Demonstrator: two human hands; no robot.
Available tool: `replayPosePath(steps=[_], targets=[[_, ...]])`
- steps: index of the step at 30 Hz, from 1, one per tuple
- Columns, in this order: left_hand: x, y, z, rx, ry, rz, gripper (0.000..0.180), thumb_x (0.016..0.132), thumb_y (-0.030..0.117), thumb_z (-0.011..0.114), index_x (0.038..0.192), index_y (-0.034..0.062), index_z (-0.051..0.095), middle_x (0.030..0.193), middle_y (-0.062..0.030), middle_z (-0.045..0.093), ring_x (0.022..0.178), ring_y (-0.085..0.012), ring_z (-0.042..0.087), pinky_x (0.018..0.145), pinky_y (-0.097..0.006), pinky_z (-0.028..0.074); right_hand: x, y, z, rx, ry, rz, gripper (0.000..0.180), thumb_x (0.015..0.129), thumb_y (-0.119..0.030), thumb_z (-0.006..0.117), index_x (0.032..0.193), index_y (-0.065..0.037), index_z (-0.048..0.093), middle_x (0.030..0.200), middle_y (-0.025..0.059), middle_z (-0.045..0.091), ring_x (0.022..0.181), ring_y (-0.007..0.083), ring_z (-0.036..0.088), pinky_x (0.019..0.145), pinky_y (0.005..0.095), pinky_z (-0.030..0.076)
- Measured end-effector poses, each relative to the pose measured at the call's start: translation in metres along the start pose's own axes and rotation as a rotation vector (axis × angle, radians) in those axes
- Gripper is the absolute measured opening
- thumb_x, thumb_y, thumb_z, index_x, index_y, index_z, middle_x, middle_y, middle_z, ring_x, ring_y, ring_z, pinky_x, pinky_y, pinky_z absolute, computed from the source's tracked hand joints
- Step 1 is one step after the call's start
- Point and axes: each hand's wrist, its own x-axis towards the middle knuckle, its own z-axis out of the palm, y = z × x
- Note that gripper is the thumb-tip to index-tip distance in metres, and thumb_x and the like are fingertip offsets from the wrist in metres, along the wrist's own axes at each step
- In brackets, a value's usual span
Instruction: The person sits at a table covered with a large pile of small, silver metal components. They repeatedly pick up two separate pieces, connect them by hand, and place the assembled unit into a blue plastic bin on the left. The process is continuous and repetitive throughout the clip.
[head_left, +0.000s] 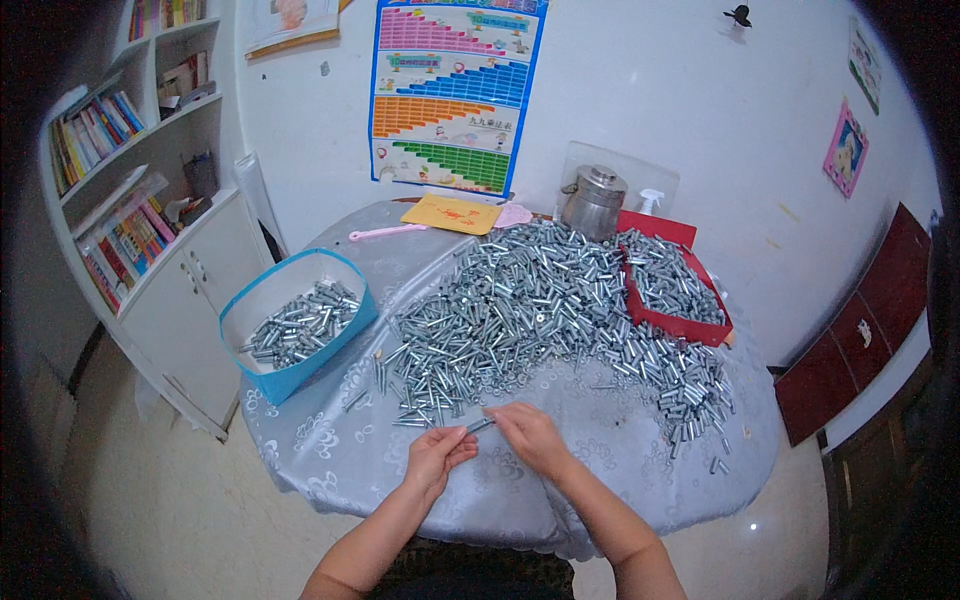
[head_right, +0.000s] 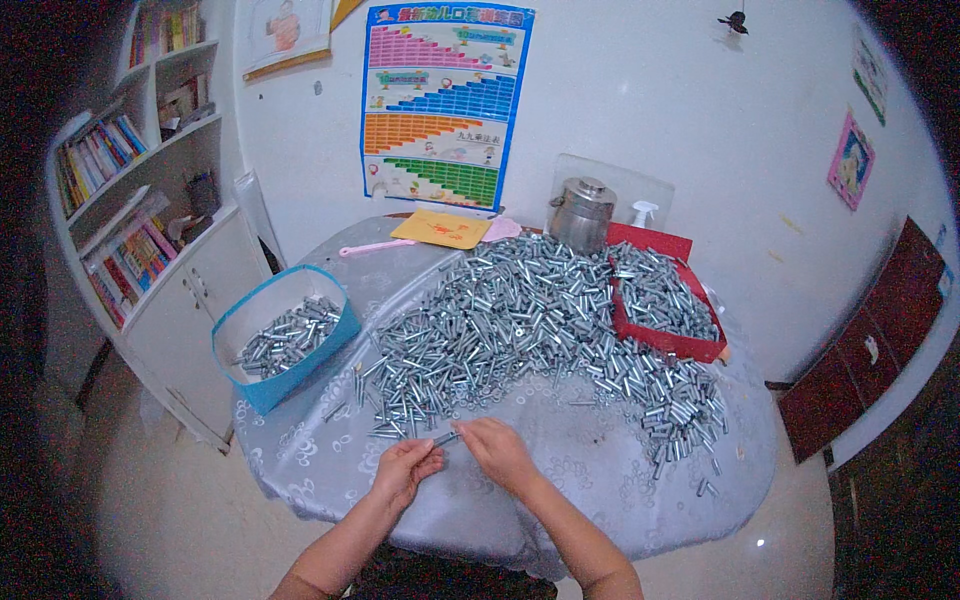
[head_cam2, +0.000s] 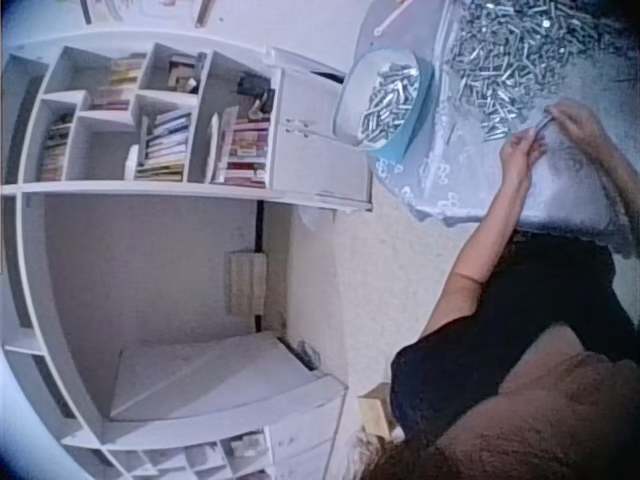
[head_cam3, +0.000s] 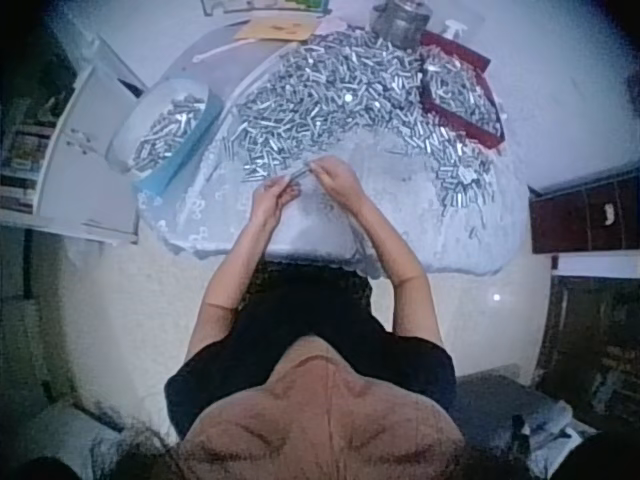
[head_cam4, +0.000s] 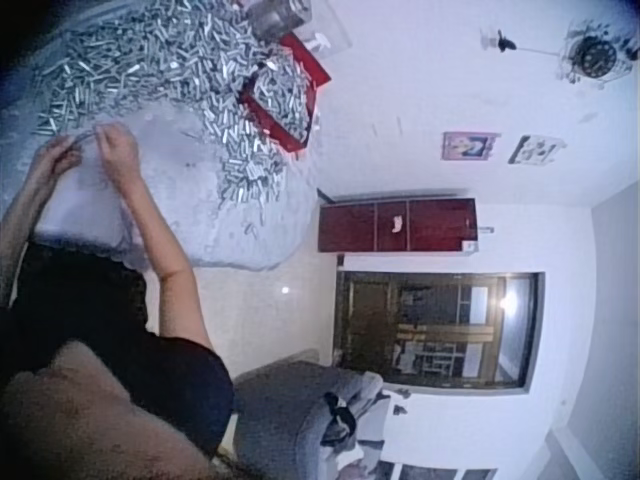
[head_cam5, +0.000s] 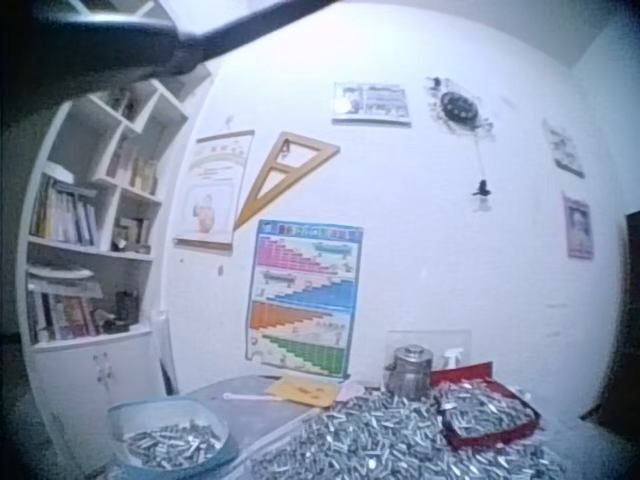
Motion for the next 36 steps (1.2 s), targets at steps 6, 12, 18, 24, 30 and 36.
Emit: replayPosePath(steps=[6,12,18,24,30,36], targets=[[-0.003,0.004,0.0,-0.048,0.011,0.015,0.015,0.081,0.009,0.058,0.086,-0.0035,0.054,0.082,-0.0156,0.06,0.07,-0.0209,0.061,0.065,-0.029,0.053,0.013,0.005,-0.007,-0.228,0.173,0.261,0.021,0.076,-0.023,0.059,0.084,-0.004,0.064,0.08,0.0123,0.061,0.074,0.0264,0.058,0.066,0.0334,0.045],[0.0,0.003,0.0,-0.071,-0.008,0.014,0.014,0.081,0.009,0.058,0.086,-0.0033,0.054,0.082,-0.0154,0.06,0.07,-0.0205,0.061,0.065,-0.028,0.053,0.022,0.019,0.004,-0.416,0.105,0.19,0.021,0.07,-0.025,0.062,0.076,-0.005,0.064,0.076,0.013,0.06,0.072,0.0295,0.058,0.065,0.0388,0.045],[-0.001,0.004,0.001,-0.082,-0.017,0.018,0.014,0.081,0.009,0.058,0.087,-0.0028,0.054,0.082,-0.0148,0.06,0.069,-0.0201,0.061,0.064,-0.028,0.053,0.028,0.028,0.011,-0.508,0.151,0.158,0.019,0.068,-0.023,0.064,0.071,-0.005,0.063,0.072,0.0135,0.06,0.07,0.029,0.058,0.064,0.0381,0.045],[0.001,0.001,-0.001,-0.091,-0.025,0.026,0.014,0.081,0.01,0.058,0.087,-0.0024,0.055,0.082,-0.0142,0.061,0.068,-0.0198,0.061,0.064,-0.028,0.053,0.016,0.021,0.007,-0.042,0.174,0.276,0.016,0.072,-0.016,0.066,0.079,-0.002,0.065,0.072,0.0089,0.063,0.065,0.0166,0.059,0.06,0.0267,0.046],[0.0,0.003,0.0,-0.08,-0.019,0.014,0.014,0.081,0.009,0.058,0.088,-0.0031,0.054,0.083,-0.0147,0.06,0.071,-0.02,0.061,0.066,-0.029,0.053,0.005,0.003,0.001,0.487,0.082,0.324,0.011,0.075,-0.004,0.063,0.084,0.002,0.063,0.082,0.0058,0.063,0.076,0.0104,0.058,0.068,0.0222,0.047],[0.0,0.002,0.001,-0.089,-0.003,0.023,0.013,0.081,0.009,0.057,0.087,-0.0029,0.055,0.081,-0.0145,0.061,0.067,-0.0201,0.062,0.062,-0.028,0.054,0.003,-0.001,0.004,0.548,0.073,0.298,0.011,0.074,-0.002,0.064,0.084,0.002,0.062,0.085,0.0069,0.063,0.079,0.0112,0.058,0.073,0.0225,0.046]])
